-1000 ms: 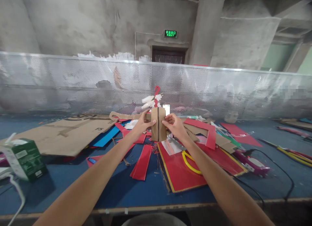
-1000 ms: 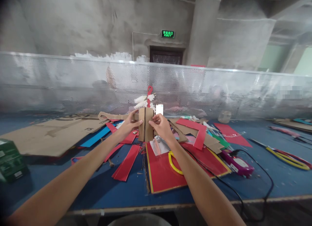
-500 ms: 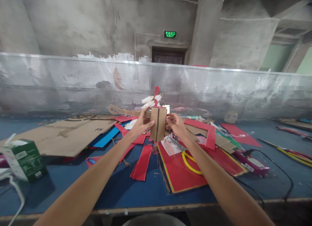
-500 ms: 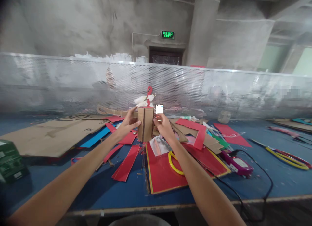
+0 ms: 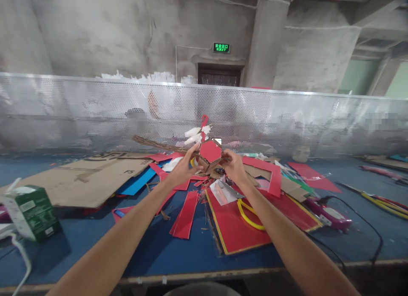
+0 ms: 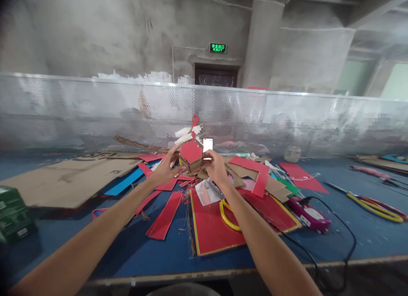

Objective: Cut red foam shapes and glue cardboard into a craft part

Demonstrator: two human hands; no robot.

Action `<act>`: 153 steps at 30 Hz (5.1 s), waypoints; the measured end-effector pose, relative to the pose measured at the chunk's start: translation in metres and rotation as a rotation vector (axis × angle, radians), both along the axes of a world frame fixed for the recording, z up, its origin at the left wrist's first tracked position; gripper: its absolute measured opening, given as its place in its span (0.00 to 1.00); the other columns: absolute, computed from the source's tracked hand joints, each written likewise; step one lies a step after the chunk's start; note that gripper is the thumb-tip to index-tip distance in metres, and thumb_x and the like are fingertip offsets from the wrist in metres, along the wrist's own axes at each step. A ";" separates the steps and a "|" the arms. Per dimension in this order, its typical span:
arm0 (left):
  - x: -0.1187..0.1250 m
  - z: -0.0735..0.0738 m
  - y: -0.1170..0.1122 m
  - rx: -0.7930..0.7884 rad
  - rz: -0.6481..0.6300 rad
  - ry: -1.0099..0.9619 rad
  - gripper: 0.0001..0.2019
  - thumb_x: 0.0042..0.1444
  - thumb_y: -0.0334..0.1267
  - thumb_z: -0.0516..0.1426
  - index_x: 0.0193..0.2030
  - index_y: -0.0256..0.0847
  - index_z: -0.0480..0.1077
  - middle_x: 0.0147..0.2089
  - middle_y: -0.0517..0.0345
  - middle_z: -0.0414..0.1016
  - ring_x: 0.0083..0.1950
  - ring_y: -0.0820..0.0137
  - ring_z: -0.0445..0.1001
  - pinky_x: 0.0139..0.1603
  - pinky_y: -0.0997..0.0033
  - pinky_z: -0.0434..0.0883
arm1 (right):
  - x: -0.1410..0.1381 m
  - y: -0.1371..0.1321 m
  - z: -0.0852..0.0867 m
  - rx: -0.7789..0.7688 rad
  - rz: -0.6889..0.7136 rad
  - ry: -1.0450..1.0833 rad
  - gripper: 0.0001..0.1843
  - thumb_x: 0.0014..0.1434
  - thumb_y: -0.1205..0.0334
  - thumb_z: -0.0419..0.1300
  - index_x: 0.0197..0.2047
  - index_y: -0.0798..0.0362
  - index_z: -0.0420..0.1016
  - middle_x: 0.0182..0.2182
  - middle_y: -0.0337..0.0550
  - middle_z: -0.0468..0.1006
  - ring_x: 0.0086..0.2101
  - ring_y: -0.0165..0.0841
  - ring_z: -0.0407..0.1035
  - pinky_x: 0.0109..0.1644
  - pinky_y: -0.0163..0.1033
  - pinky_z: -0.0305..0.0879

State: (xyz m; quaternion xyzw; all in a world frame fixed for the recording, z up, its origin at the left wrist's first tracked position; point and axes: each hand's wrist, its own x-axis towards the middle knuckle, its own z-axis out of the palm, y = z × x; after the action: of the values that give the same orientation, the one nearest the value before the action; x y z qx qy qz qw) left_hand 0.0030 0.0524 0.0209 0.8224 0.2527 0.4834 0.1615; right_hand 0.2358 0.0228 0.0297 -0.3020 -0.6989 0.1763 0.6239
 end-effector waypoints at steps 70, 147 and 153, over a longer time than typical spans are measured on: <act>0.007 0.005 0.002 -0.502 -0.036 -0.241 0.49 0.53 0.54 0.67 0.76 0.52 0.46 0.59 0.46 0.75 0.55 0.54 0.77 0.53 0.51 0.77 | -0.007 -0.006 -0.003 -0.423 0.180 0.181 0.34 0.49 0.53 0.74 0.56 0.50 0.68 0.43 0.45 0.78 0.45 0.39 0.75 0.52 0.47 0.70; 0.014 0.010 -0.012 -0.296 0.053 -0.069 0.36 0.56 0.54 0.63 0.65 0.44 0.55 0.62 0.44 0.69 0.58 0.53 0.74 0.58 0.49 0.72 | -0.014 -0.008 -0.015 -0.420 0.160 0.263 0.35 0.48 0.53 0.72 0.58 0.48 0.66 0.43 0.45 0.80 0.47 0.41 0.76 0.54 0.47 0.71; 0.010 0.003 -0.005 -0.258 0.039 -0.065 0.36 0.56 0.54 0.64 0.66 0.45 0.55 0.61 0.44 0.69 0.57 0.54 0.75 0.56 0.49 0.73 | -0.014 -0.001 -0.022 -0.394 0.142 0.221 0.37 0.49 0.54 0.72 0.59 0.49 0.64 0.44 0.45 0.80 0.47 0.40 0.76 0.54 0.47 0.71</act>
State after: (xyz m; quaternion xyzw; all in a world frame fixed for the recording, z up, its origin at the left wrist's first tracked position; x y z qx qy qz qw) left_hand 0.0130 0.0475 0.0242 0.7735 0.3234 0.4765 0.2646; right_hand 0.2217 0.0218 0.0079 -0.3471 -0.5977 0.3847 0.6118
